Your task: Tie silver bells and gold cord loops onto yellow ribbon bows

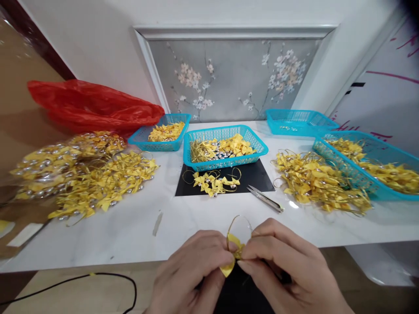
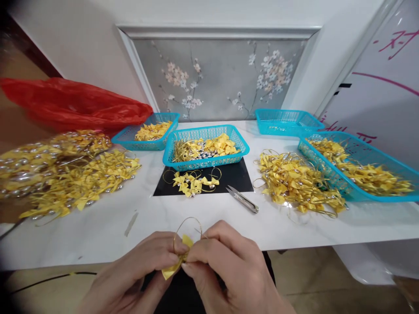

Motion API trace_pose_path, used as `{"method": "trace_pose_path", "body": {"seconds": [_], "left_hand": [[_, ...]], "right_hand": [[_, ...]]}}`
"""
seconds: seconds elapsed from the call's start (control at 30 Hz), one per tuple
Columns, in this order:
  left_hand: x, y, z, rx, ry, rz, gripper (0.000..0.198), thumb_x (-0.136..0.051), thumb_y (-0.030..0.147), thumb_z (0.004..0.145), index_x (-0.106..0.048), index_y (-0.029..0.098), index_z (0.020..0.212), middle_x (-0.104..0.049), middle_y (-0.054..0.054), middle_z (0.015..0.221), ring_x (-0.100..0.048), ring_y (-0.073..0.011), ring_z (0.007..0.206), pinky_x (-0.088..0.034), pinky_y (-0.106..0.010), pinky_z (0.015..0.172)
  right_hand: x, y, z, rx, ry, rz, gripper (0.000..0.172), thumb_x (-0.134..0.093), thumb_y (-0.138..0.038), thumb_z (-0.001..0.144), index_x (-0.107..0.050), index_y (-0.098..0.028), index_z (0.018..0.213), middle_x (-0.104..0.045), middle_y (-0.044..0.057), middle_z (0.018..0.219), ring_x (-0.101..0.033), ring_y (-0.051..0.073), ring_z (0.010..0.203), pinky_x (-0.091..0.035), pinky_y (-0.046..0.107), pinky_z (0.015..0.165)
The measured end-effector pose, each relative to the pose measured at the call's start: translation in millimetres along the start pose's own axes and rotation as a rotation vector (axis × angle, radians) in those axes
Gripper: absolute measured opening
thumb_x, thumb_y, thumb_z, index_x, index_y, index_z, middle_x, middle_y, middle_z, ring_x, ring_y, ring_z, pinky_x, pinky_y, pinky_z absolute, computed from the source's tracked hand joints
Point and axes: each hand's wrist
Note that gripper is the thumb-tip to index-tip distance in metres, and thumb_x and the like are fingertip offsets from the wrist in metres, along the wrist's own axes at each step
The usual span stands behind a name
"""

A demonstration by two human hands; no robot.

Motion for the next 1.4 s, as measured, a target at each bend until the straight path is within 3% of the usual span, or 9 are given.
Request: {"method": "trace_pose_path", "body": {"seconds": [0.37, 0.63, 0.83, 1.0, 1.17, 1.4], "left_hand": [[2.5, 2.8, 0.6, -0.006, 0.025, 0.006, 0.040, -0.057, -0.012, 0.075, -0.064, 0.017, 0.101, -0.075, -0.008, 0.093, -0.071, -0.0176, 0.087, -0.061, -0.029, 0.083], [0.8, 0.2, -0.4, 0.018, 0.042, 0.014, 0.043, -0.055, -0.012, 0.075, -0.064, 0.019, 0.103, -0.075, -0.006, 0.094, -0.071, -0.0166, 0.090, -0.059, -0.029, 0.089], [5.1, -2.7, -7.1, 0.042, 0.015, 0.034, 0.040, -0.055, -0.011, 0.078, -0.064, 0.019, 0.103, -0.071, -0.005, 0.101, -0.071, -0.0137, 0.094, -0.059, -0.019, 0.083], [8.2, -4.9, -8.3, 0.034, 0.029, 0.080, 0.040, -0.054, -0.013, 0.077, -0.066, 0.018, 0.099, -0.071, -0.006, 0.097, -0.072, -0.0146, 0.089, -0.060, -0.019, 0.078], [10.0, -3.7, -10.2, 0.054, 0.047, 0.089, 0.041, -0.058, -0.011, 0.076, -0.066, 0.021, 0.101, -0.072, -0.006, 0.098, -0.073, -0.0177, 0.090, -0.062, -0.025, 0.080], [11.3, -3.3, -9.8, 0.072, 0.088, 0.048, 0.044, -0.057, -0.011, 0.075, -0.066, 0.022, 0.103, -0.073, -0.005, 0.095, -0.073, -0.0189, 0.088, -0.063, -0.027, 0.078]], "right_hand": [[6.6, 0.5, -4.2, 0.052, -0.032, 0.003, 0.016, -0.061, -0.004, 0.084, -0.063, -0.019, 0.088, -0.059, 0.000, 0.076, -0.057, 0.009, 0.060, -0.049, 0.017, 0.052], [21.8, 3.8, -11.1, -0.071, 0.038, -0.095, 0.018, -0.050, -0.012, 0.094, -0.064, -0.023, 0.099, -0.064, 0.001, 0.083, -0.065, 0.012, 0.070, -0.052, 0.019, 0.059], [37.0, 46.9, -12.1, -0.172, 0.184, -0.509, 0.018, -0.048, -0.025, 0.098, -0.065, -0.020, 0.100, -0.069, 0.007, 0.094, -0.068, 0.019, 0.084, -0.052, 0.028, 0.073], [33.6, 95.4, -3.5, -0.305, 0.074, -0.806, 0.025, -0.047, -0.026, 0.095, -0.066, -0.014, 0.106, -0.070, 0.013, 0.098, -0.068, 0.026, 0.081, -0.050, 0.036, 0.068], [22.6, 113.6, 8.1, -0.374, -0.032, -0.848, 0.020, -0.054, -0.023, 0.091, -0.067, -0.012, 0.100, -0.069, 0.016, 0.091, -0.064, 0.032, 0.090, -0.047, 0.038, 0.070], [23.4, 110.0, 6.4, -0.351, -0.056, -0.707, 0.015, -0.049, -0.023, 0.091, -0.062, -0.019, 0.083, -0.065, 0.008, 0.079, -0.063, 0.023, 0.072, -0.045, 0.031, 0.060]]}}
Point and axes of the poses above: each hand's wrist, its own z-axis towards the middle knuckle, its own x-axis out of the back of the hand, y = z × x
